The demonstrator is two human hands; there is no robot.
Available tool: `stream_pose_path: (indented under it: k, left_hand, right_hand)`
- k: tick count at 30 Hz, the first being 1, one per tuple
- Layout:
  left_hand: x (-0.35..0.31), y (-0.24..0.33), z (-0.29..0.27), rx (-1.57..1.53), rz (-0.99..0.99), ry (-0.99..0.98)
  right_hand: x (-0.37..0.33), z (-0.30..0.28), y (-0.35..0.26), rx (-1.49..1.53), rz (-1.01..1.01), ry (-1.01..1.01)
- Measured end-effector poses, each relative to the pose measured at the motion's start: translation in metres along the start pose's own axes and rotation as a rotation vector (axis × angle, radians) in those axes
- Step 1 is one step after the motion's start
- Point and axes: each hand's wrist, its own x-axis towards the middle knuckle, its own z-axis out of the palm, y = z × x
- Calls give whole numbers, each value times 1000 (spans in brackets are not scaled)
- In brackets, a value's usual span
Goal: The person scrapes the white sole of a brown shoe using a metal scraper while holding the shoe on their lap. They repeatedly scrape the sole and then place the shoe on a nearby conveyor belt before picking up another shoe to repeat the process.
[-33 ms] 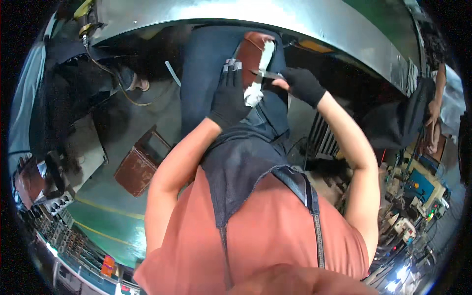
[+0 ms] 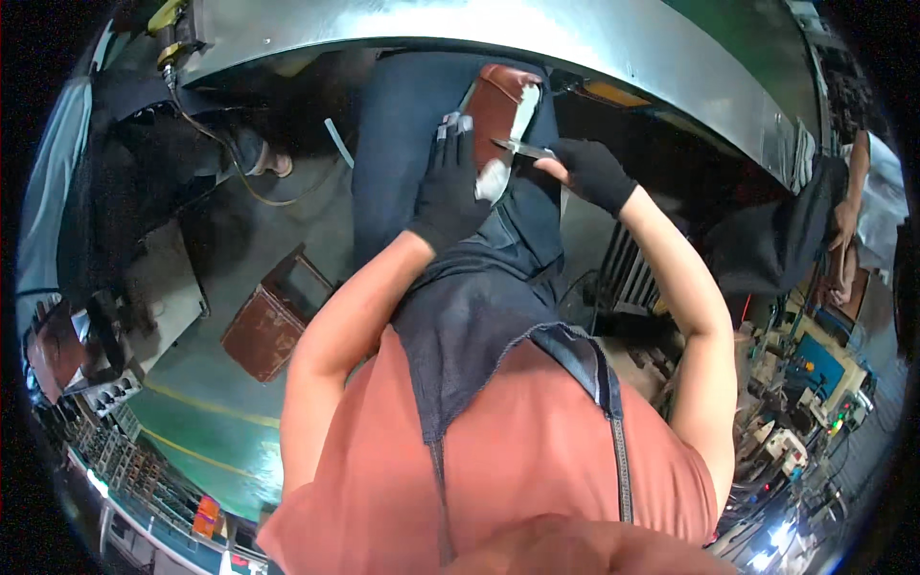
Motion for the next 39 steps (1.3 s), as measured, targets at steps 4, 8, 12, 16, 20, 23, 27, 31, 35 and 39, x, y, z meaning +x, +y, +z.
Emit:
stream_pose_path:
  k: [4,8,12,16,20,23,27,31,35,39]
  left_hand:
    - [36,21,-11,177,-34,-85]
    - [38,17,10,175,-74,21]
    - [43,-5,16,136,-135,67]
    - [28,-23,7,-192,-169,-91]
    - [-45,-10,0,-470,-279,-68]
    - [-83,3,-22,-696,-551,-142]
    - [-51,13,-38,-858,-670,-284]
    - [-46,-2,11,-777,-538,-162]
    - [-35,-3,13,-748,-472,-118]
    - [-44,-18,25,-606,-317,-143]
  right_hand:
    - [-14,-8,17,1233,615,-737]
    - [-4,-77,-6,254,206,-502]
    - [1,-119,-45,-225,-55,-157]
    - [-7,-87,-89,213,-64,42]
    - [-37,39,-54,609,211,44]
    - [-69,66,-47,764,543,-62]
    - [-91,71,-36,903,654,-188]
    - [-80,38,-42,703,534,-169]
    - [-53,-21,-73,591,354,-69]
    - [-40,8,-70,484,125,251]
